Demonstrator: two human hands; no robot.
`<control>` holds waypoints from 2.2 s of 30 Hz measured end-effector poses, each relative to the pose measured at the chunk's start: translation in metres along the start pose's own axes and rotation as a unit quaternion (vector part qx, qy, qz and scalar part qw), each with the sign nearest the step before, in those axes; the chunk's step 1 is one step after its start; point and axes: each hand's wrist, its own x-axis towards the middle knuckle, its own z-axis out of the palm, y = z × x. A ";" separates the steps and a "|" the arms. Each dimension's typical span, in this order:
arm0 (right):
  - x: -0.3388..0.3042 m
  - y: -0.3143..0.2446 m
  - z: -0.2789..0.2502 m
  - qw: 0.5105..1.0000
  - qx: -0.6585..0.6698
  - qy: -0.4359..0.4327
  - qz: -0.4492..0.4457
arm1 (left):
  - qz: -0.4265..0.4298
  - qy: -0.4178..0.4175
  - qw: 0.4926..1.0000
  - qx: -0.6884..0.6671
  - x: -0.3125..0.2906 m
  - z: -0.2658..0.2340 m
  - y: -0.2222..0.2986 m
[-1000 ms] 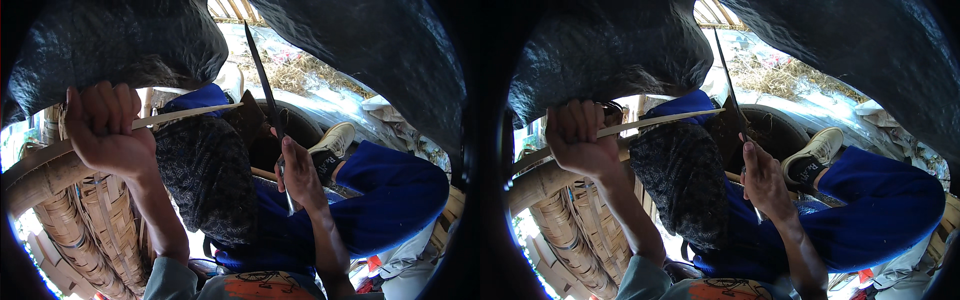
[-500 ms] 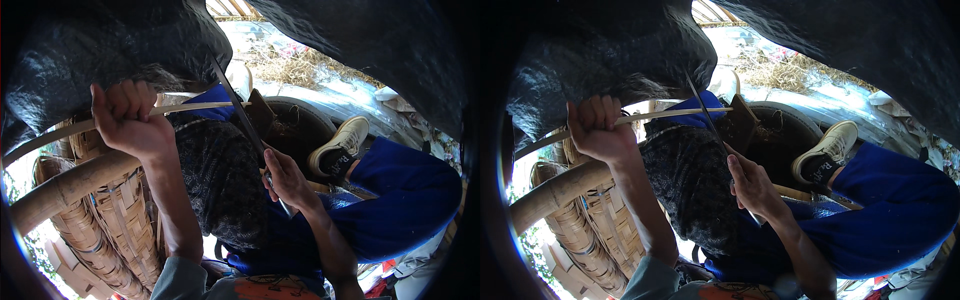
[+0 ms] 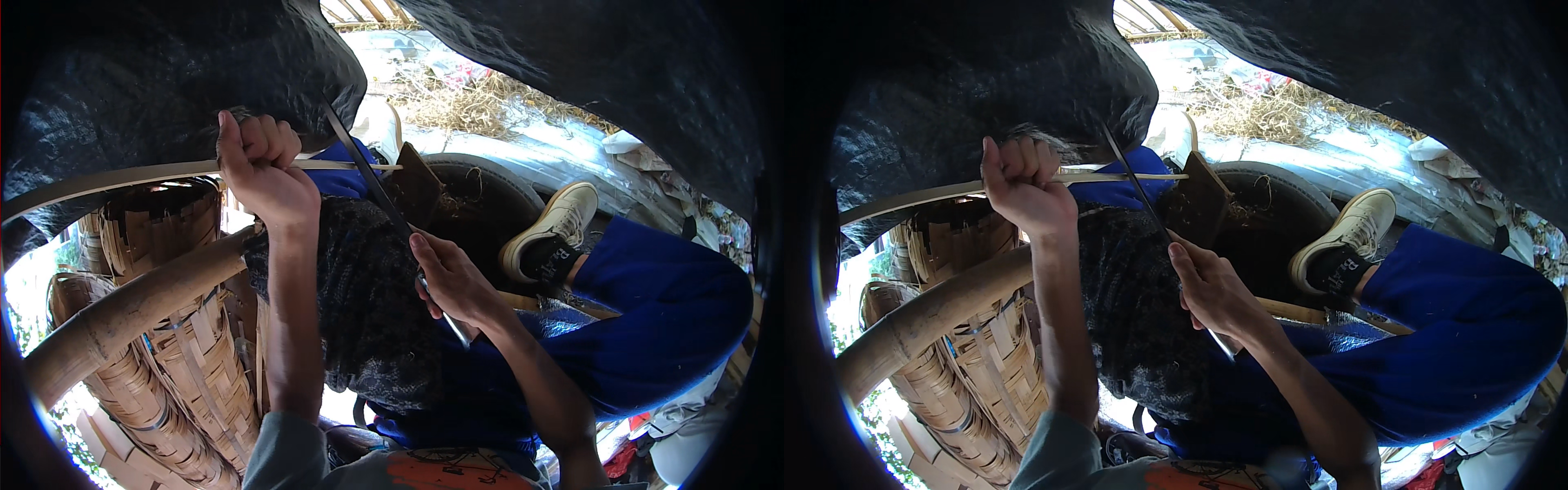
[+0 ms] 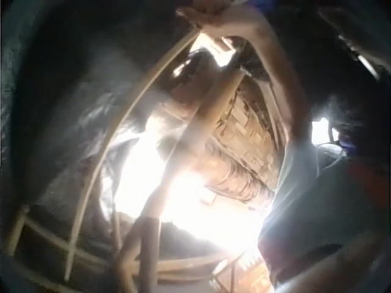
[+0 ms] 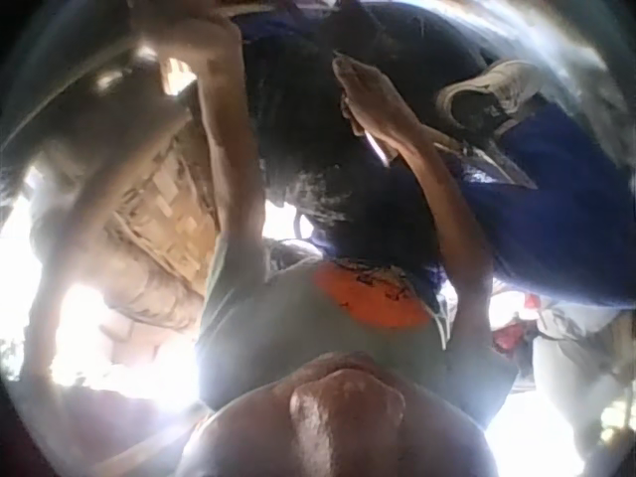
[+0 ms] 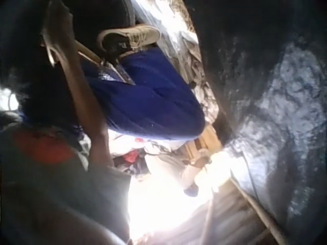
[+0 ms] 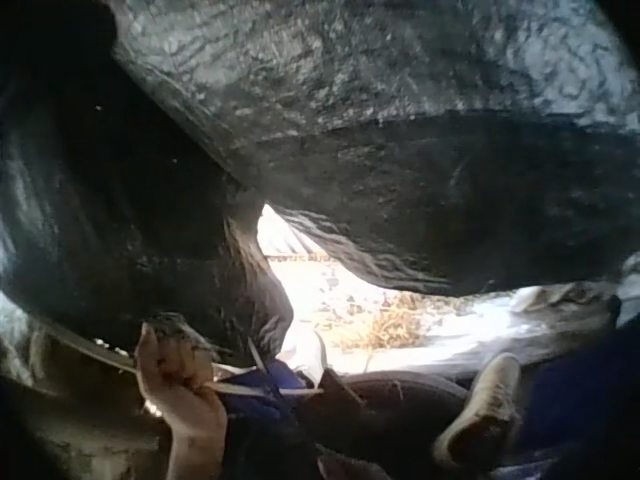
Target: Stripping and smoothing a thin bamboo strip using a machete.
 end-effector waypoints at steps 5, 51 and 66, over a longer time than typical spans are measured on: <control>-0.005 -0.046 -0.011 0.995 -0.101 -0.010 0.018 | 0.043 0.054 0.998 0.014 -0.007 0.003 -0.002; 0.005 -0.028 -0.005 0.999 0.008 -0.017 0.030 | 0.042 0.013 0.999 -0.019 -0.023 -0.008 -0.003; -0.009 -0.052 0.001 0.999 -0.025 0.027 -0.007 | 0.015 0.033 0.999 -0.035 -0.020 -0.019 0.001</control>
